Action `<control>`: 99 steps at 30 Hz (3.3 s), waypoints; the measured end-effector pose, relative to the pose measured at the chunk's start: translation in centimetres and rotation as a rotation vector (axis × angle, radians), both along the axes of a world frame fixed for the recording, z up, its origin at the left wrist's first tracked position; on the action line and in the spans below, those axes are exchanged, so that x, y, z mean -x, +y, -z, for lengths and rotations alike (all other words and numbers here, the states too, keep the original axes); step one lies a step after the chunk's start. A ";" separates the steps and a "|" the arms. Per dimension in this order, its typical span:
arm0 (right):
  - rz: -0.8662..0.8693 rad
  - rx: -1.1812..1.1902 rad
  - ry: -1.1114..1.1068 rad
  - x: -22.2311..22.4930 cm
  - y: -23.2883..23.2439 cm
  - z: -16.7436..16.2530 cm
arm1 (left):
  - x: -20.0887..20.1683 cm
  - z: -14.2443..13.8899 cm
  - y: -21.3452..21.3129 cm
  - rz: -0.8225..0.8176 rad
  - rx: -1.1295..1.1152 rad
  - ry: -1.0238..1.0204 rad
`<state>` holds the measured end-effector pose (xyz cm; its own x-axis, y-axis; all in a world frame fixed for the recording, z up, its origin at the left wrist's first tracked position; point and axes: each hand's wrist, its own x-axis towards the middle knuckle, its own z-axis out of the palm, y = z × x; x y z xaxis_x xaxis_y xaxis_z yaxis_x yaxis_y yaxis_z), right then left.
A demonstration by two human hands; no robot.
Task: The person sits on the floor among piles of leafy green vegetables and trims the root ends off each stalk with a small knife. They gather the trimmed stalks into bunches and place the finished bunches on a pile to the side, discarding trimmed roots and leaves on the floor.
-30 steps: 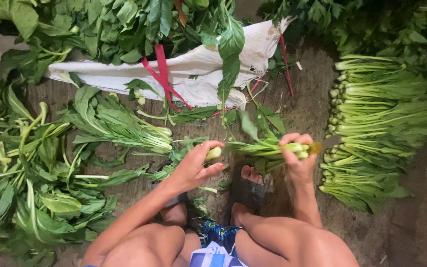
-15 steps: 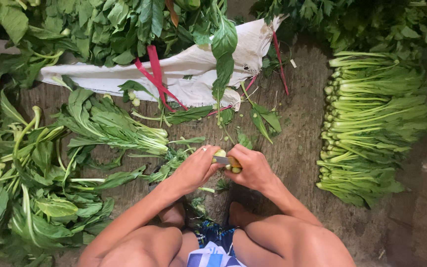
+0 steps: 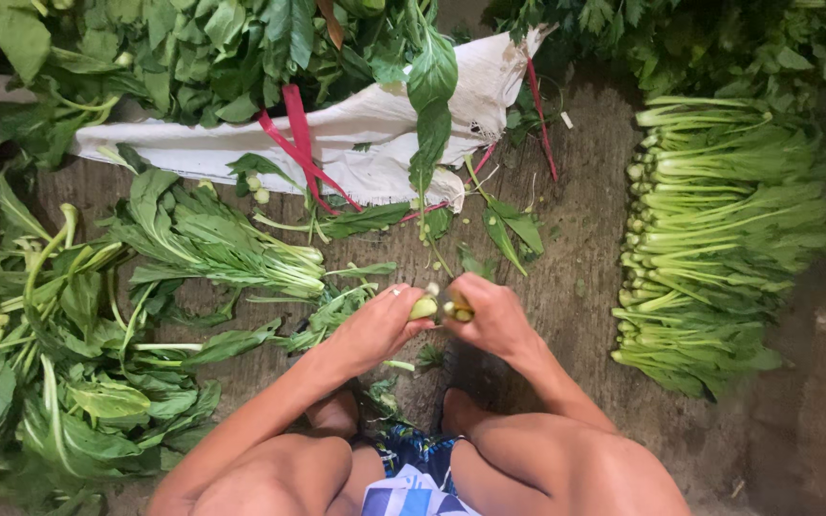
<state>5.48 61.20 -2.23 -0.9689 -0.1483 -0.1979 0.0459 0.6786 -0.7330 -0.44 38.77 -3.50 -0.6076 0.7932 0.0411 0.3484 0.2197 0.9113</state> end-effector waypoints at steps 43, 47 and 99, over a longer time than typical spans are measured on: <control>0.656 0.912 0.418 -4.1 17.1 7.0 | 1.7 9.0 -8.2 -0.367 0.294 0.193; 0.474 1.097 0.445 -5.1 17.5 7.0 | 3.6 9.5 -11.4 -0.354 0.808 0.444; 0.063 0.147 0.069 0.5 0.0 -3.4 | -0.4 -0.3 0.2 -0.277 -0.258 -1.031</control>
<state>4.98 61.20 1.16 -0.9878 -0.1088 -0.1112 0.0313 0.5614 -0.8270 -0.05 38.95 -3.21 -0.6013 0.6643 -0.4440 -0.6390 -0.0662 0.7663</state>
